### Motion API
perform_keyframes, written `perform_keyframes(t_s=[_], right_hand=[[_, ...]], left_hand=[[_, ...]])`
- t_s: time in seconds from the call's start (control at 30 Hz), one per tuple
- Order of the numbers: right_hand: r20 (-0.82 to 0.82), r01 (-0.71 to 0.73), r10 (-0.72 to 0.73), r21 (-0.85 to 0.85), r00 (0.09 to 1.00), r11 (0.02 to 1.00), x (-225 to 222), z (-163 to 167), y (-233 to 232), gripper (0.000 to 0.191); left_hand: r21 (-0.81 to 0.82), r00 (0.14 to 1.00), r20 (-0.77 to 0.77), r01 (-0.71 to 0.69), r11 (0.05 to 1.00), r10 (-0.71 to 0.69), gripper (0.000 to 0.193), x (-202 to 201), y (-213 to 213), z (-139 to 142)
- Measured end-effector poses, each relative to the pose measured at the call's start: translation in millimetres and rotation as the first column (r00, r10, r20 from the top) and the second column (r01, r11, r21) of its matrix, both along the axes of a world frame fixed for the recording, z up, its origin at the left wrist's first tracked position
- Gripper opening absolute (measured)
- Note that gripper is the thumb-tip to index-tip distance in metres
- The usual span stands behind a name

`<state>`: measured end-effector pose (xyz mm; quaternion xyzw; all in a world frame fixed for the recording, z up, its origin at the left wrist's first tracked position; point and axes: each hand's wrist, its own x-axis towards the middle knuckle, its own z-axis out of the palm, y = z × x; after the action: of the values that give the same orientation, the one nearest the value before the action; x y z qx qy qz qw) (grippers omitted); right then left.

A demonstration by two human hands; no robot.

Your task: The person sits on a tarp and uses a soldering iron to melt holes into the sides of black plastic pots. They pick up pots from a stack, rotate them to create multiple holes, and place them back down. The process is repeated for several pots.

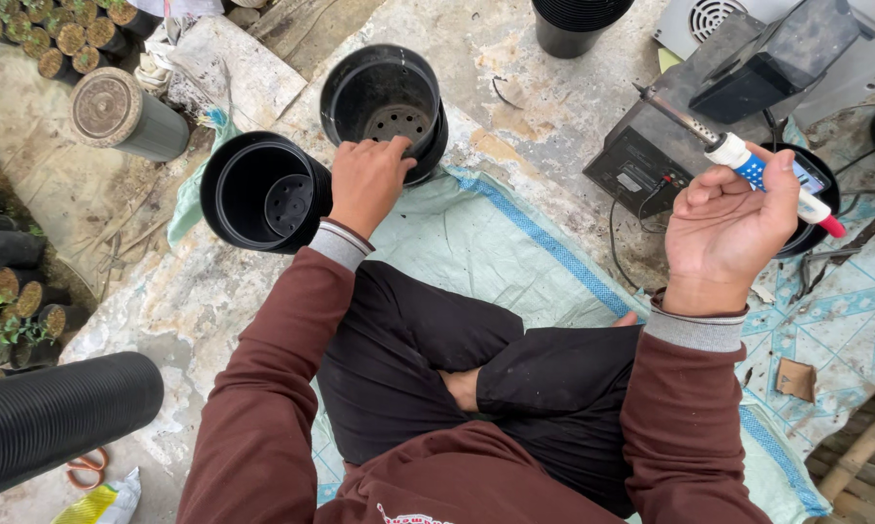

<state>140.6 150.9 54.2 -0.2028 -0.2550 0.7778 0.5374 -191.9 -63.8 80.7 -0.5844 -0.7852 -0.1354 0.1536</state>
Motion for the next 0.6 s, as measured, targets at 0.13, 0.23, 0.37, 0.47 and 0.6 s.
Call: perform_keyframes(t_s=[0.13,0.23,0.37,0.47,0.6], right_hand=[[0.004,0.003,-0.003,-0.007,1.000,1.000,-1,1,0,0.033],[0.005,-0.009,0.009,-0.031,1.000,0.999,-5,0,-2,0.035],[0.011,-0.001,0.001,-0.026,1.000,1.000,-5,1,-2,0.033],[0.003,-0.011,0.011,-0.021,1.000,1.000,-6,1,-2,0.033],[0.002,-0.042,0.042,-0.035,0.999,0.999,-8,2,-5,0.032]], left_hand=[[0.061,0.998,-0.001,0.068,0.996,-0.069,0.030,0,-3,-11],[-0.003,0.996,0.067,0.061,0.998,-0.060,0.020,-1,-4,-15],[0.003,0.992,0.070,0.107,0.994,-0.107,0.015,-5,-4,-13],[0.023,0.992,0.052,0.111,0.994,-0.112,0.014,-7,-2,-8],[0.027,0.988,-0.021,0.154,0.988,-0.154,0.016,-10,1,-3]])
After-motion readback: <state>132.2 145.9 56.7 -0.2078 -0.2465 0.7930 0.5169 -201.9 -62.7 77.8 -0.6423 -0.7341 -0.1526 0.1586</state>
